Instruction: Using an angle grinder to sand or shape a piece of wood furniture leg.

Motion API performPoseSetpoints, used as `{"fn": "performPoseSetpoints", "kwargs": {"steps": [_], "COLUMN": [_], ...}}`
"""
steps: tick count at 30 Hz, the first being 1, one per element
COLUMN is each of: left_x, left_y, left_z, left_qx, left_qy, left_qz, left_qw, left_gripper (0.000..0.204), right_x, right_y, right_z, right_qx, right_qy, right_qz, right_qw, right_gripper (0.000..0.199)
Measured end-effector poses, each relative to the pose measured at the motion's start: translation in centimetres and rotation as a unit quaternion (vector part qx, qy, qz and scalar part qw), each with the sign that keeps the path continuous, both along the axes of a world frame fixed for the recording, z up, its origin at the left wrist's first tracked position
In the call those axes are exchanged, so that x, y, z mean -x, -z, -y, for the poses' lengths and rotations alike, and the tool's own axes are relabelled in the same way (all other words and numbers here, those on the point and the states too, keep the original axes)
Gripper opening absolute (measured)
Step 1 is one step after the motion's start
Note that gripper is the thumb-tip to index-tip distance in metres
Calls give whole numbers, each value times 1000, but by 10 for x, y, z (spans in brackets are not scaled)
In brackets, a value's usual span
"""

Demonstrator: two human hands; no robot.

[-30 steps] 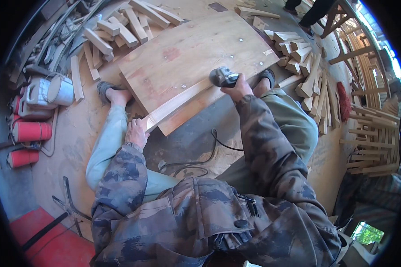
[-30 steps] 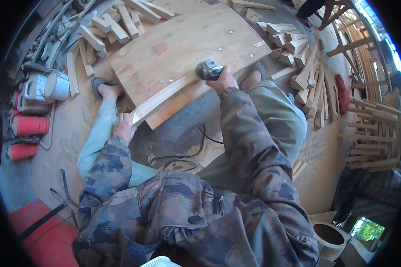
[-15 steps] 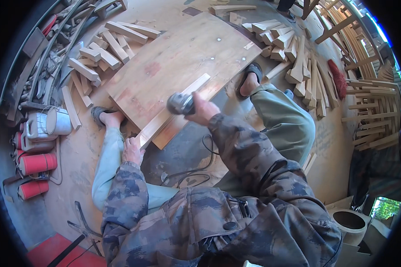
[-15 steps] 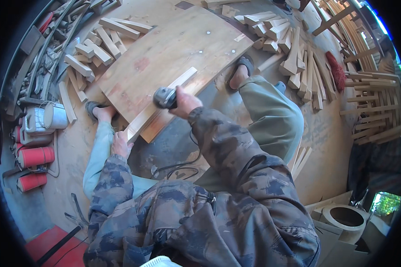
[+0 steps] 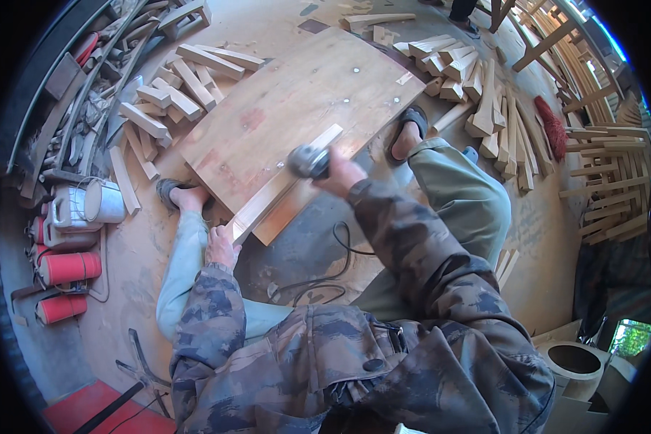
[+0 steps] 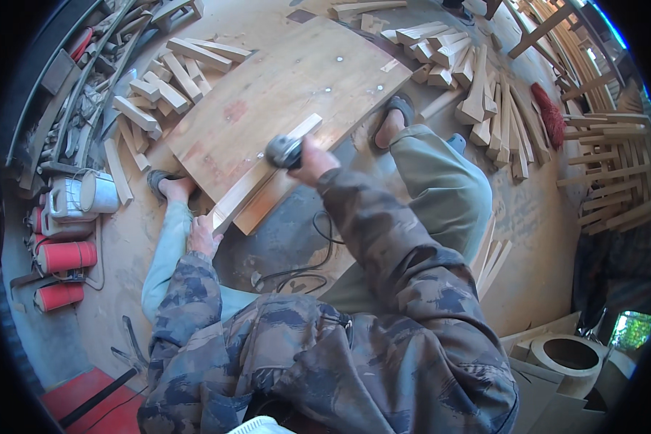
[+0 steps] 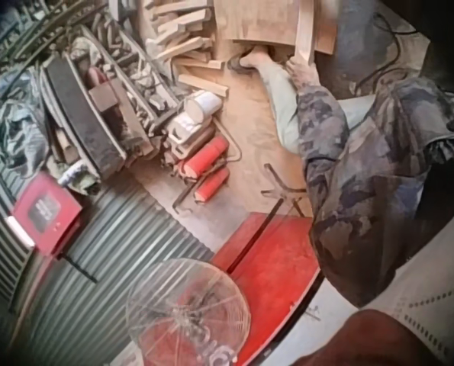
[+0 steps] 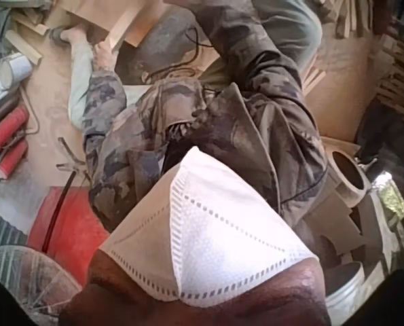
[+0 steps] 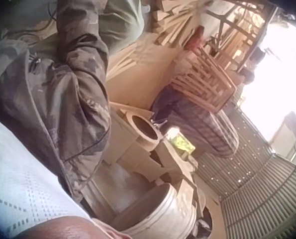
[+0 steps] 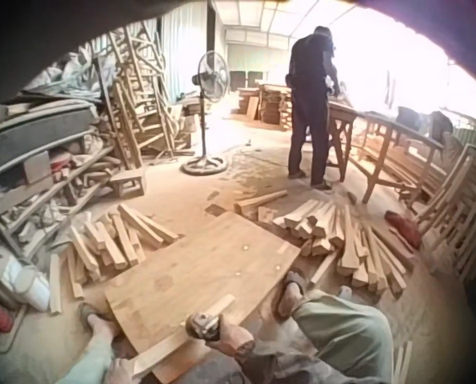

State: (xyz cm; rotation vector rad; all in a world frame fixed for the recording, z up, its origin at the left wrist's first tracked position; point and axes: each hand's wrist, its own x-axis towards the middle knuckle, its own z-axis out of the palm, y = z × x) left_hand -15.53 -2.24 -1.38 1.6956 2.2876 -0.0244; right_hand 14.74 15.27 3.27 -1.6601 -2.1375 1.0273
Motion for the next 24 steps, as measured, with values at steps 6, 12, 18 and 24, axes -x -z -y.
{"fn": "performPoseSetpoints", "kwargs": {"steps": [6, 12, 18, 24], "left_x": [-7, -1, 39, -21], "left_y": [-8, 8, 11, -15], "left_z": [1, 7, -1, 14], "left_qx": [-1, -33, 11, -143], "left_qy": [-8, -2, -96, -65], "left_qz": [1, 6, 379, 35], "left_qw": [1000, 999, 920, 987], "left_gripper": [58, 60, 65, 105], "right_x": [4, -81, -86, -59], "right_y": [-2, 2, -20, 5], "right_z": [-9, -82, -58, -54], "right_qx": [-5, 31, 20, -26], "right_qy": [-30, 145, 160, 151], "right_qz": [10, 80, -174, -90], "right_qw": [999, 986, 971, 984], "right_gripper": [70, 96, 58, 76]}}
